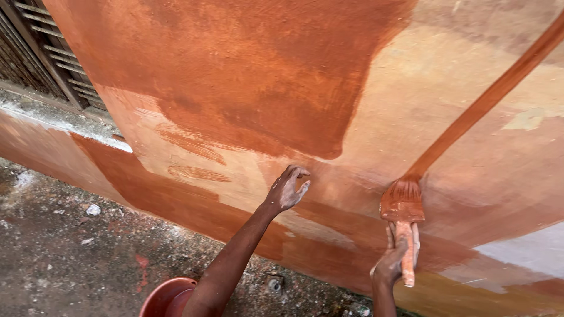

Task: The person paints a wall with orange paint using a brush. They apply the paint in broad strokes, covering the surface and working around a metal window grate.

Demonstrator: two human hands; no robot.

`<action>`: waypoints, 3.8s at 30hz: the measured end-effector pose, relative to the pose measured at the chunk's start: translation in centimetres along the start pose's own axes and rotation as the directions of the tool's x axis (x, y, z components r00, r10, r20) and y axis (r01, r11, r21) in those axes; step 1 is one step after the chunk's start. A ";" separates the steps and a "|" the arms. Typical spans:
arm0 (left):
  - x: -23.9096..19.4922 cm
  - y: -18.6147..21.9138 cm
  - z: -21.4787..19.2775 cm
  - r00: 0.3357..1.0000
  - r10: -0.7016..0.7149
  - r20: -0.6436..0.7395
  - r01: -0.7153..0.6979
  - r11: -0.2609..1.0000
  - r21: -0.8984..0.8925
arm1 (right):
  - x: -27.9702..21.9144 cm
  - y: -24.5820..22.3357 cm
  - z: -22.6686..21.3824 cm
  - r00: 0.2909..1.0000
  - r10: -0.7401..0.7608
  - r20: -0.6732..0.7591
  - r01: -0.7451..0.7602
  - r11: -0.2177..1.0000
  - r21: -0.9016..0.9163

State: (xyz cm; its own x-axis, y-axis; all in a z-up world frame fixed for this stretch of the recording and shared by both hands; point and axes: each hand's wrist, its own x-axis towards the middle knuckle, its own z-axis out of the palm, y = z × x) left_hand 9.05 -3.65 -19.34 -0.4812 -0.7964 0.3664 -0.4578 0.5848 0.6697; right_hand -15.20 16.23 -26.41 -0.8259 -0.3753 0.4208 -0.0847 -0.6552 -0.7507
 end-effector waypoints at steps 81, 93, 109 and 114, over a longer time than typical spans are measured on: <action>2.1 8.5 -2.6 0.821 0.320 -0.473 -0.460 0.862 -0.215 | 2.2 -3.5 -0.3 0.694 -0.530 0.487 0.685 0.278 -0.674; 3.8 10.2 -2.2 0.848 0.306 -0.432 -0.420 0.886 -0.198 | 3.1 -4.9 0.5 0.822 -0.019 0.570 0.450 0.635 -0.627; 4.4 11.6 -6.0 0.830 0.411 -0.378 -0.499 0.849 -0.175 | 1.7 -6.5 6.0 0.392 -0.262 0.882 0.920 0.126 -0.371; 4.8 10.3 -8.4 0.810 0.451 -0.375 -0.518 0.850 -0.095 | 4.6 -9.1 4.4 0.664 -0.353 0.660 0.747 0.357 -0.561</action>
State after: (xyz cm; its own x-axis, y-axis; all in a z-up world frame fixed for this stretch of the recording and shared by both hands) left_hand 8.33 -2.73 -5.26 -0.3156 -0.4388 0.8413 -0.0686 0.8949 0.4410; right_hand -15.82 17.60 -15.41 -0.1506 -0.4506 0.8799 -0.9597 -0.1469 -0.2394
